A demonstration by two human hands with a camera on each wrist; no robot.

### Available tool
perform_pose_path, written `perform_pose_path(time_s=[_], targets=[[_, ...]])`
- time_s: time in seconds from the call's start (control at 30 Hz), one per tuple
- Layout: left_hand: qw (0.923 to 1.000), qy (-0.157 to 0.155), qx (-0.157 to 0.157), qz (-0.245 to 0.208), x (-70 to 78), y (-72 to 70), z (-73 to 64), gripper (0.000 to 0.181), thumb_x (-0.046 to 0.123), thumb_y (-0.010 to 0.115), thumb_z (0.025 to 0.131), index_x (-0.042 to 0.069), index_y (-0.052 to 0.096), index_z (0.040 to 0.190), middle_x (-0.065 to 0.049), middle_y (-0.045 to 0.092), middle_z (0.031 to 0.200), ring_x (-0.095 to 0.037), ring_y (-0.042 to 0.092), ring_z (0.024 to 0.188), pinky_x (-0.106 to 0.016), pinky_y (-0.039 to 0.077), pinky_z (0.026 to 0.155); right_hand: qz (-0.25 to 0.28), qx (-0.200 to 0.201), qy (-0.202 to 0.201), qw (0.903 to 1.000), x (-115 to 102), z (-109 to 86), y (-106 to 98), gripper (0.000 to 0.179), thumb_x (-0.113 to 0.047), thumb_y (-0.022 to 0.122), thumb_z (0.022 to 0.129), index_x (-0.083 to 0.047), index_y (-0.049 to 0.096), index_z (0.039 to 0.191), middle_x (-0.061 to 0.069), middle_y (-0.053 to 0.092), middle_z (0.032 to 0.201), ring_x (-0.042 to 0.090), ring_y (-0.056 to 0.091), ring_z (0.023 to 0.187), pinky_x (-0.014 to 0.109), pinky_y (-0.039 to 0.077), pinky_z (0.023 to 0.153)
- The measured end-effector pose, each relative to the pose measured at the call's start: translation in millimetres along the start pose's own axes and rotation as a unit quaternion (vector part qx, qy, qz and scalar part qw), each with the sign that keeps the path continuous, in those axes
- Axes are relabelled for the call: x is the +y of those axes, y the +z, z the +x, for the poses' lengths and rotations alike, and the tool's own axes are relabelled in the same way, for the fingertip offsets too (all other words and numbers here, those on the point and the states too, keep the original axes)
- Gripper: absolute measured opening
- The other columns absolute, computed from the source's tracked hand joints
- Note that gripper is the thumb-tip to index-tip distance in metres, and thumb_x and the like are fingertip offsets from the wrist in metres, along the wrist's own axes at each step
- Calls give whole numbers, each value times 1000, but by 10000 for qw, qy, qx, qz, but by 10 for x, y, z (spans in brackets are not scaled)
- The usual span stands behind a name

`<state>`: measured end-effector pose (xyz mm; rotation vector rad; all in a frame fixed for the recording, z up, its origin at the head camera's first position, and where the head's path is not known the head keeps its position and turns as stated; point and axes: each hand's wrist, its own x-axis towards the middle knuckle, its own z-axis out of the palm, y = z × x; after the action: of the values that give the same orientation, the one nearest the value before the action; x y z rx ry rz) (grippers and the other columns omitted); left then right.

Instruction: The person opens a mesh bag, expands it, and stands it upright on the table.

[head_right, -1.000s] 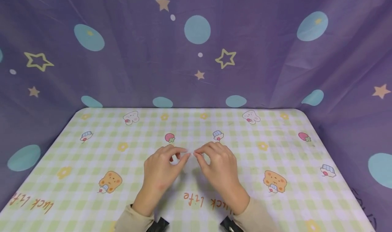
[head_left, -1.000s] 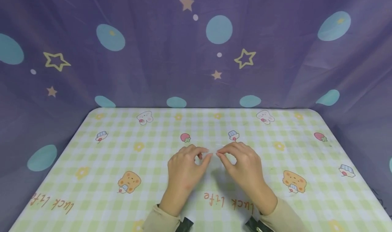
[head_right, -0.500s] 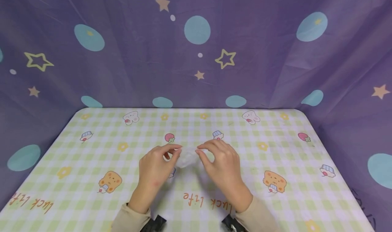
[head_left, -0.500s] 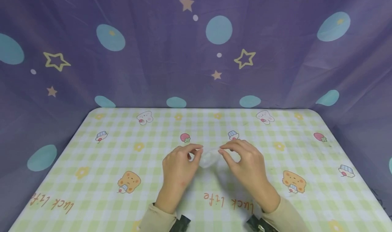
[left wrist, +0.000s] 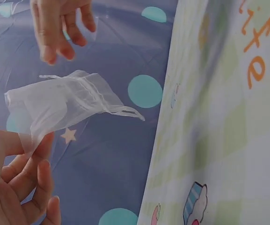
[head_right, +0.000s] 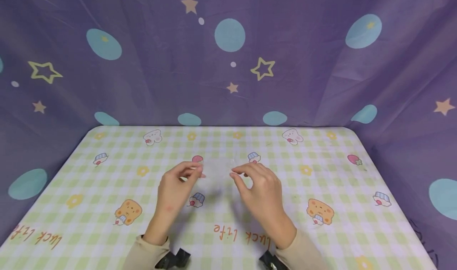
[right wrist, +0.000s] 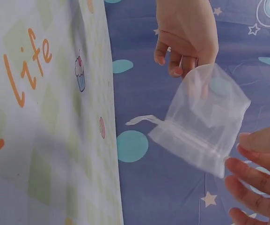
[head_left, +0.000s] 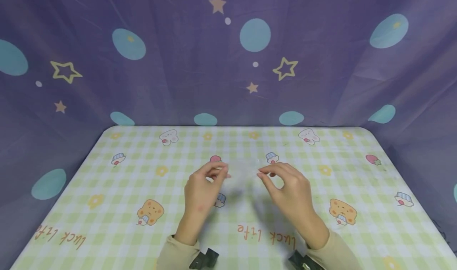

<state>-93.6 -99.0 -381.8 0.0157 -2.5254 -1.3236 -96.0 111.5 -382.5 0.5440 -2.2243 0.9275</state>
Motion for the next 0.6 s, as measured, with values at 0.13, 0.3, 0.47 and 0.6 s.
perform_pose_path(time_s=[0.13,0.3,0.47,0.6], targets=[[9989,-153,-54,-435,21,-17,3,10,30,71,93,24,75,101,18,72,77,-10,61,66,-28,39,45,-207,-133,168,9996,15,-11,6,11,-14,84,79,-16,77,88,-6,72,84,10,64,72,29,49,59],[9898,-410,-208,-1348,29,-23,5,13,28,70,94,18,72,102,6,75,82,-21,60,69,-25,43,48,-138,-545,518,9971,11,-45,44,12,-17,84,80,-19,77,88,-10,71,83,7,62,72,26,45,57],[9750,-613,-341,-2108,33,-24,18,17,21,69,95,6,68,103,-5,75,86,-17,62,81,-21,41,58,476,-1070,1198,9859,0,-81,100,11,-17,83,81,-21,77,89,-16,70,80,3,61,72,30,51,64],[9661,-650,-429,-2461,43,-25,35,16,16,69,95,3,66,103,-8,75,87,-13,61,79,-20,41,58,1218,-1486,1820,9643,9,-86,152,7,-18,80,84,-19,78,91,-14,72,82,5,64,74,34,54,72]])
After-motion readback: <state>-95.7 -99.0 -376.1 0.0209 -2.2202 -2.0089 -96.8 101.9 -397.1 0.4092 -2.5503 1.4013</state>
